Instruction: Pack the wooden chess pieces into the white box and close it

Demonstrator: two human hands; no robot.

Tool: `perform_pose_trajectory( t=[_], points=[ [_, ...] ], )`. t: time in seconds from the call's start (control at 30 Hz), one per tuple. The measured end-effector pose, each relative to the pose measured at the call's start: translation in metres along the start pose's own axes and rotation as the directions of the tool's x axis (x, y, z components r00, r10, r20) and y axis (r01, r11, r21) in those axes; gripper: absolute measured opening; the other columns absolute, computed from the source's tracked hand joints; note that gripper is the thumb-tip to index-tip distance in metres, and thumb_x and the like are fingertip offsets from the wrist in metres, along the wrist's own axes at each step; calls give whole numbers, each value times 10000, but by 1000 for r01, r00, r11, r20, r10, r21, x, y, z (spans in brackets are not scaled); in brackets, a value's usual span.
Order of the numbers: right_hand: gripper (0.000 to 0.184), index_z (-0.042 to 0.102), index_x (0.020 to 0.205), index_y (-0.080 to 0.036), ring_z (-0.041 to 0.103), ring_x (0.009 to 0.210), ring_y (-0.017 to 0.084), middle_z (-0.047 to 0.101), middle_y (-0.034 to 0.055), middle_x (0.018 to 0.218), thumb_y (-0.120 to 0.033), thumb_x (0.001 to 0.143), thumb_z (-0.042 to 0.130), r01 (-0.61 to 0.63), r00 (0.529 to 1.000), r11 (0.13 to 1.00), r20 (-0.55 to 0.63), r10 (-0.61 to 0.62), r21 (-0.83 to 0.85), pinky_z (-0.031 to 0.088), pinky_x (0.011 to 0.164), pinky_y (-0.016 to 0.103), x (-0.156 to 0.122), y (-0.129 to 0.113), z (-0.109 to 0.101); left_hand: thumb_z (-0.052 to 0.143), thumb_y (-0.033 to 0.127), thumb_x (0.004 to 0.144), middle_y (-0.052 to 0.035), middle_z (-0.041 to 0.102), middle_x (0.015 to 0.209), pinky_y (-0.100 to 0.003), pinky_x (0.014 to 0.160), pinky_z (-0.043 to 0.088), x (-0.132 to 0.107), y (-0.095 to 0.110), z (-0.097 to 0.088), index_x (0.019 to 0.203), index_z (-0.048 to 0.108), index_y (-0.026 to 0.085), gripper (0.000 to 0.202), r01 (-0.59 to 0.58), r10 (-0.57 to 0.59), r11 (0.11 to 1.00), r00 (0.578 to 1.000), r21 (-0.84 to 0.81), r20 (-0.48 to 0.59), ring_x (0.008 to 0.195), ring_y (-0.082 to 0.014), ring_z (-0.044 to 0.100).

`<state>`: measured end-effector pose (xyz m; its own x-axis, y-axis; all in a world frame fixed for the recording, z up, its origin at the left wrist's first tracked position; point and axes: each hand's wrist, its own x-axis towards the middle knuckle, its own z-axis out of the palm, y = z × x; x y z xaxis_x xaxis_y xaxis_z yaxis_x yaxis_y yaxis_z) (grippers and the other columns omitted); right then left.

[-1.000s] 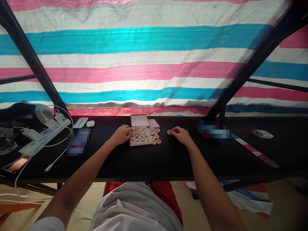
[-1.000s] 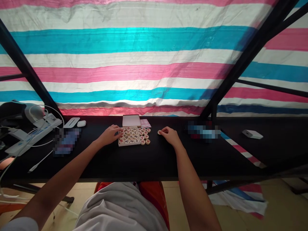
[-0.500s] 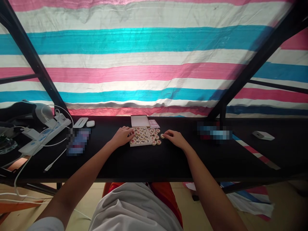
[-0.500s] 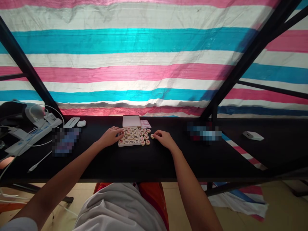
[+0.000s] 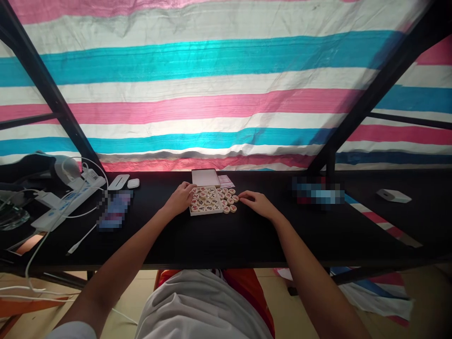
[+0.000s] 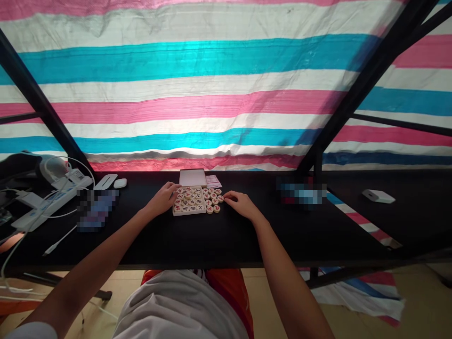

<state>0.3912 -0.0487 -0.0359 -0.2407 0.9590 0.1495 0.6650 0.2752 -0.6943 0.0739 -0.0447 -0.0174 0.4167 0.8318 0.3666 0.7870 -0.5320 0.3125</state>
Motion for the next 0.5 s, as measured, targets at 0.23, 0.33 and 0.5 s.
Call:
perform_pose_trajectory(
  t=[0.23, 0.33, 0.5],
  points=[
    [221, 662, 927, -216, 622, 844, 182, 699, 24, 917, -307, 786, 519, -3, 1000, 1000, -3, 3, -24, 452, 809, 310, 2, 1, 4, 385, 236, 888, -90, 532, 1080, -337, 887, 458, 2, -12, 4, 1177, 548, 174, 337, 145, -143, 989, 987, -17, 67, 965, -215, 577],
    [222, 652, 947, -216, 621, 837, 177, 697, 24, 917, -291, 788, 515, 7, 1000, 1000, 4, -7, -21, 453, 806, 310, 2, 3, 4, 376, 229, 890, -85, 536, 1102, -330, 892, 456, 2, -15, 6, 1186, 542, 191, 342, 140, -137, 990, 987, -31, 84, 980, -211, 579],
    [226, 641, 968, -220, 619, 837, 173, 694, 21, 928, -277, 792, 510, 14, 1000, 1000, 14, -13, -26, 454, 806, 310, 2, 4, 4, 373, 237, 890, -86, 534, 1137, -327, 903, 449, 2, -15, 7, 1193, 545, 203, 350, 134, -129, 990, 986, -42, 101, 1003, -214, 578]
  ],
)
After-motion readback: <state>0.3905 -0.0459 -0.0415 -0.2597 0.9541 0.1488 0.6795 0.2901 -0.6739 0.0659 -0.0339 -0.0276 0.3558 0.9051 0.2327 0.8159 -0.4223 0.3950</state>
